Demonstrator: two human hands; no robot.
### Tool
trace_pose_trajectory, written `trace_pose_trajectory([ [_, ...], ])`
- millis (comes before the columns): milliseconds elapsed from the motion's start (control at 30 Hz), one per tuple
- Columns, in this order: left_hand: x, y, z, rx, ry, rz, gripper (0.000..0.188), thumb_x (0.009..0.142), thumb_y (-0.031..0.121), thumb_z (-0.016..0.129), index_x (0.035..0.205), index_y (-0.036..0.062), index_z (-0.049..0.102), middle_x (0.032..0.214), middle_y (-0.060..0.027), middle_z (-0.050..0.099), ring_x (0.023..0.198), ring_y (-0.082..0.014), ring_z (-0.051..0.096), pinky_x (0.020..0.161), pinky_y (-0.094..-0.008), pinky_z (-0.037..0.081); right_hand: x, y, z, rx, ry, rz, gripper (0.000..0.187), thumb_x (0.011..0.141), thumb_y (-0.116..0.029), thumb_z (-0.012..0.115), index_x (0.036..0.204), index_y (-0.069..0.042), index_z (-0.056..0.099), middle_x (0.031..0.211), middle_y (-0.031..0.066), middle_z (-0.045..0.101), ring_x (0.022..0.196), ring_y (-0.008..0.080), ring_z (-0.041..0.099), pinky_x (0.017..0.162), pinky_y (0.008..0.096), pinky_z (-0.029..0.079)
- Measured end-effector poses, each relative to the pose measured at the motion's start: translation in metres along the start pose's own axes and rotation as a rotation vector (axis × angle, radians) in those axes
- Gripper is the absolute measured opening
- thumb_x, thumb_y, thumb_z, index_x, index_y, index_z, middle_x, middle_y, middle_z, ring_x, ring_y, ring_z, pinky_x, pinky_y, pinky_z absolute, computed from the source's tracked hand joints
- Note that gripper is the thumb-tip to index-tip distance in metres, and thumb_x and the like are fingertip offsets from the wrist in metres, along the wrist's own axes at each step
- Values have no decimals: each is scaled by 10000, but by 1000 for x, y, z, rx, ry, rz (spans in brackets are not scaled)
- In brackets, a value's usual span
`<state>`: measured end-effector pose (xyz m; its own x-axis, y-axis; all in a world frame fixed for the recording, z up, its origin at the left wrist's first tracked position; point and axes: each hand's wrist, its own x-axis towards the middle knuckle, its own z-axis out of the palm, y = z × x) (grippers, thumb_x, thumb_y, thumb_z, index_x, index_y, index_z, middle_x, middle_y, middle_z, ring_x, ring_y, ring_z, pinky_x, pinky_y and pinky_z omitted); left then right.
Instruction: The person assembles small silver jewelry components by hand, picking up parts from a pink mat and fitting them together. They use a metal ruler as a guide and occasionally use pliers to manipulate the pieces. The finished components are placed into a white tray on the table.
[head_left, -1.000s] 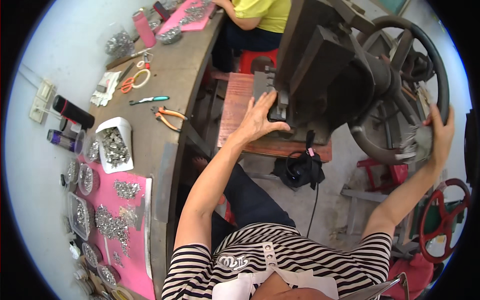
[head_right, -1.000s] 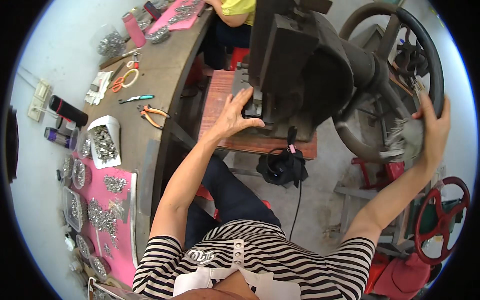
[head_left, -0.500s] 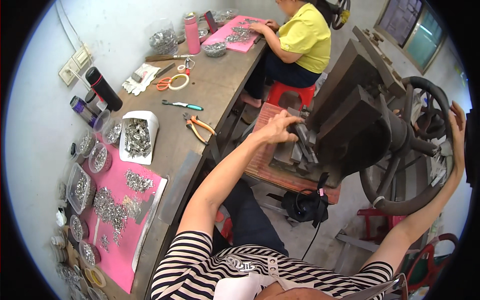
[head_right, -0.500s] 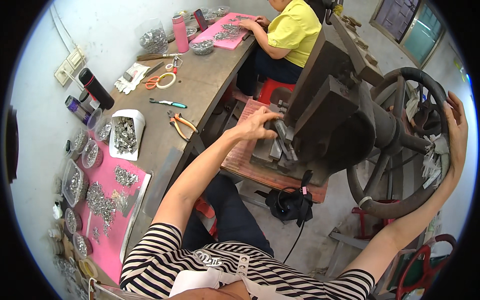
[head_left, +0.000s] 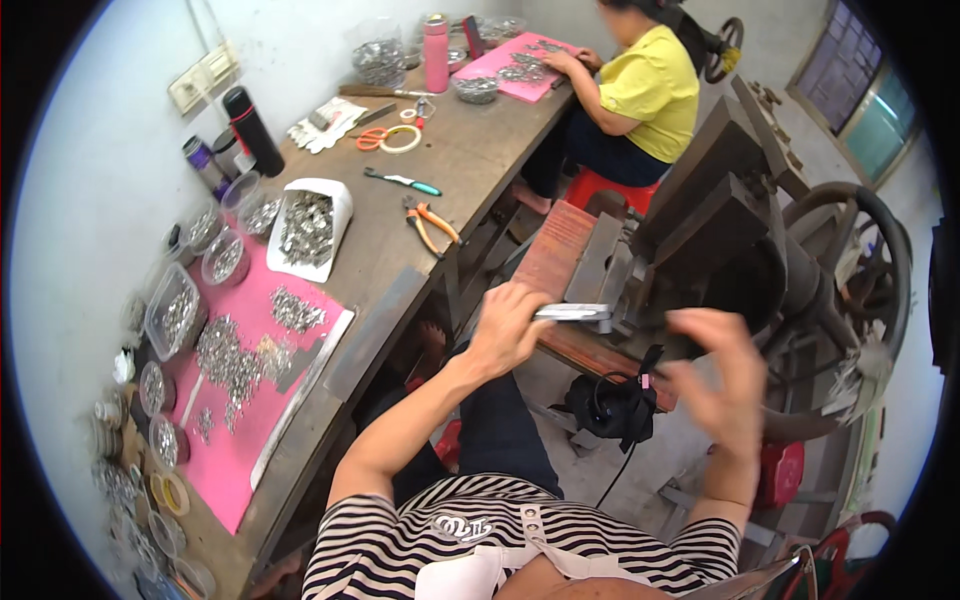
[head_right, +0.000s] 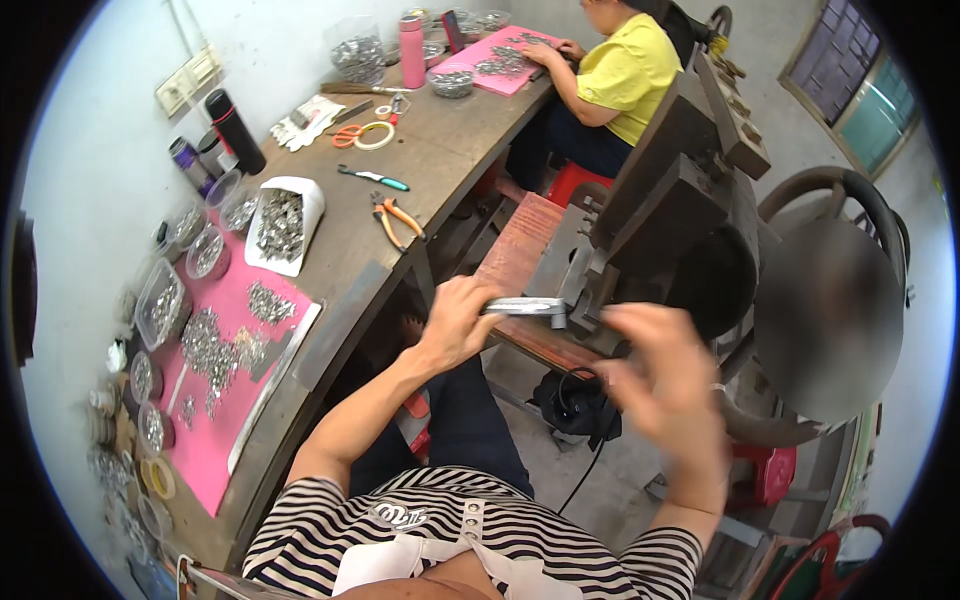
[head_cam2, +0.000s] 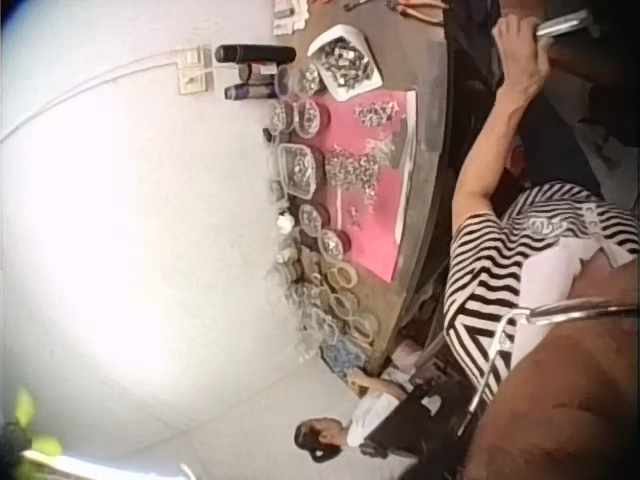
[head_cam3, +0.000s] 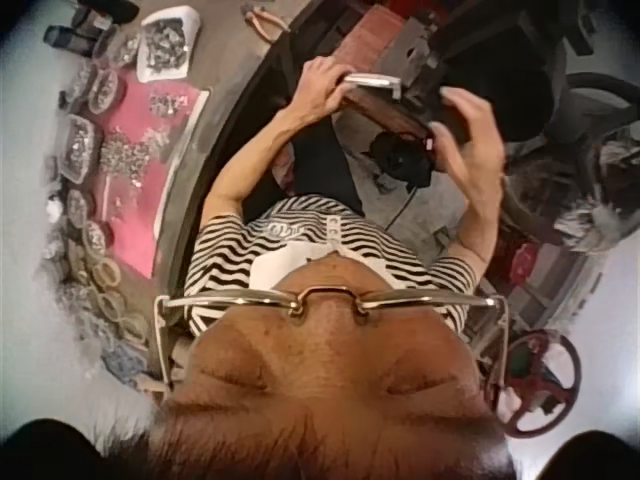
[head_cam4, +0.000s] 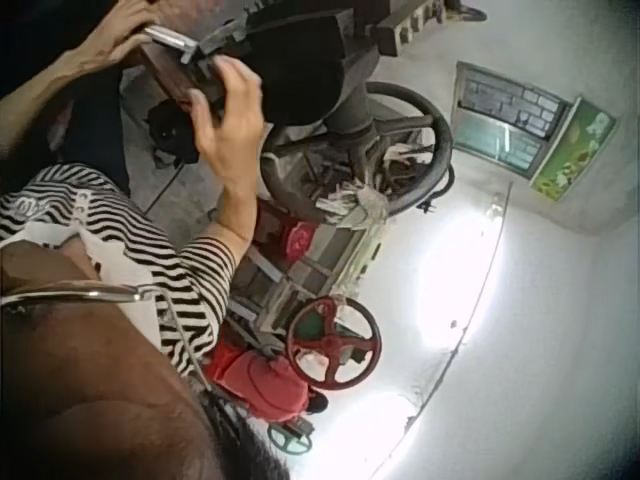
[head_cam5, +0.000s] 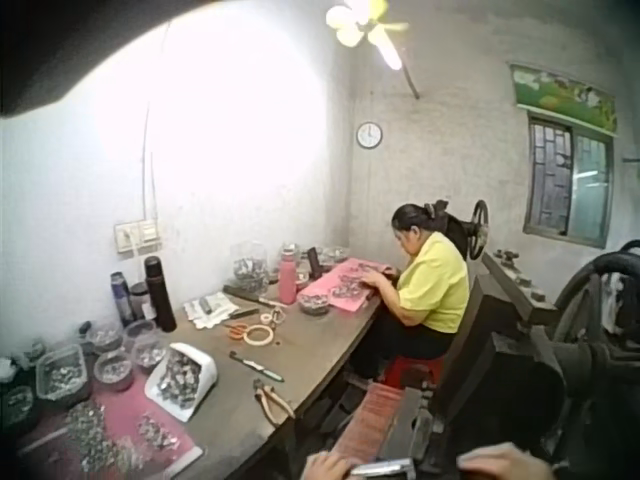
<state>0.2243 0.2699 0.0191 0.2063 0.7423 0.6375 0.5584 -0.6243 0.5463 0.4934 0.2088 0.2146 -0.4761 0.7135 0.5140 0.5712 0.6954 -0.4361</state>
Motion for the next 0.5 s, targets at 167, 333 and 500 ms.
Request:
trace_pose_trajectory([
  [167,-84,34,-96,248,191,-247,278,813,117,791,1067,46,702,1044,-113,682,1002,-322,621,888,-436,445,19,20,177,236,-231,-45,632,860,-202,810,1367,49,528,1256,228,624,1131,386,632,990,464,487],
  [333,-170,62,-156,452,326,-489,269,815,33,753,1071,20,674,1061,-148,645,1006,-344,583,917,-442,454,30,-46,275,447,-269,-436,410,880,-43,683,1256,91,588,1167,233,657,1092,422,635,964,491,494],
  [500,-248,78,-193,527,414,-646,279,825,71,776,1085,33,683,1051,-144,653,1008,-357,594,927,-458,448,35,-93,329,689,-570,-462,415,903,-4,664,1306,56,586,1146,219,675,1041,430,651,926,474,521],
])
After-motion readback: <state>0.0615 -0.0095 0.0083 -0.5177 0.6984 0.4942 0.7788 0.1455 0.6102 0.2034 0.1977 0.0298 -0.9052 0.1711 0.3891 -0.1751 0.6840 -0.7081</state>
